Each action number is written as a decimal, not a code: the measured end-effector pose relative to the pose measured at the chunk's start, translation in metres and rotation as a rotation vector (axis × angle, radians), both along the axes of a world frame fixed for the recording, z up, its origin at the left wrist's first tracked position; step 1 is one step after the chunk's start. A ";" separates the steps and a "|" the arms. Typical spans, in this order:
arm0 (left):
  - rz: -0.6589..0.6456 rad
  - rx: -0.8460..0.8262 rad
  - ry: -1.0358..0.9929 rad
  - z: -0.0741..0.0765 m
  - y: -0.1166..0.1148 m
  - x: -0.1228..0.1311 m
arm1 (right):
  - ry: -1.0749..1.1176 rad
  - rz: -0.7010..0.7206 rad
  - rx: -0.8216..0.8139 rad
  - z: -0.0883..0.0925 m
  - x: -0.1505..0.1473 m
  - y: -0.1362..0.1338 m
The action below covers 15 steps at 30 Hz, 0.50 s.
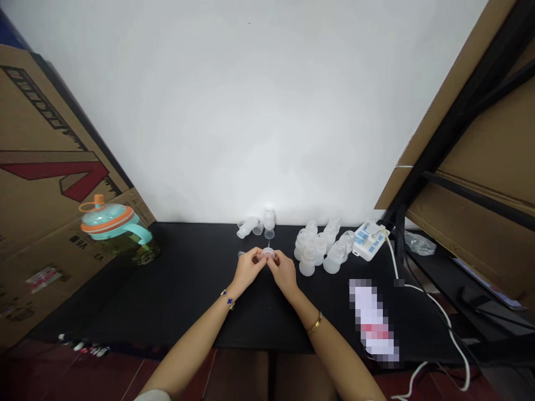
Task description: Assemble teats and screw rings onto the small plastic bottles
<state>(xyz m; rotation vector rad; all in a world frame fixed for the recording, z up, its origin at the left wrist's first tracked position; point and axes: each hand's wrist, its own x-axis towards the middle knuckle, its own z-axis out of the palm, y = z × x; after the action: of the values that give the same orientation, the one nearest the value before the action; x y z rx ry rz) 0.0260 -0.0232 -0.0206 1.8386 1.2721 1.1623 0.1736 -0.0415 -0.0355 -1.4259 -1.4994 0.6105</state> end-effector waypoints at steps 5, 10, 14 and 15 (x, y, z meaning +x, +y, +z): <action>-0.001 -0.003 -0.004 0.000 0.000 0.000 | -0.018 -0.007 0.004 -0.001 0.000 0.001; 0.008 -0.003 0.002 0.000 -0.001 0.000 | -0.031 -0.003 -0.018 0.000 0.001 0.001; 0.001 -0.004 -0.007 0.000 -0.001 0.000 | -0.034 -0.004 -0.005 0.000 0.001 0.000; 0.001 -0.004 -0.008 0.000 -0.001 0.000 | -0.030 -0.003 -0.004 0.000 0.001 0.000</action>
<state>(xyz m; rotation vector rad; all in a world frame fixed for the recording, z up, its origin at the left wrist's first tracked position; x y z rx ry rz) 0.0263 -0.0239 -0.0205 1.8289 1.2704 1.1653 0.1748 -0.0413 -0.0352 -1.4461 -1.5202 0.5929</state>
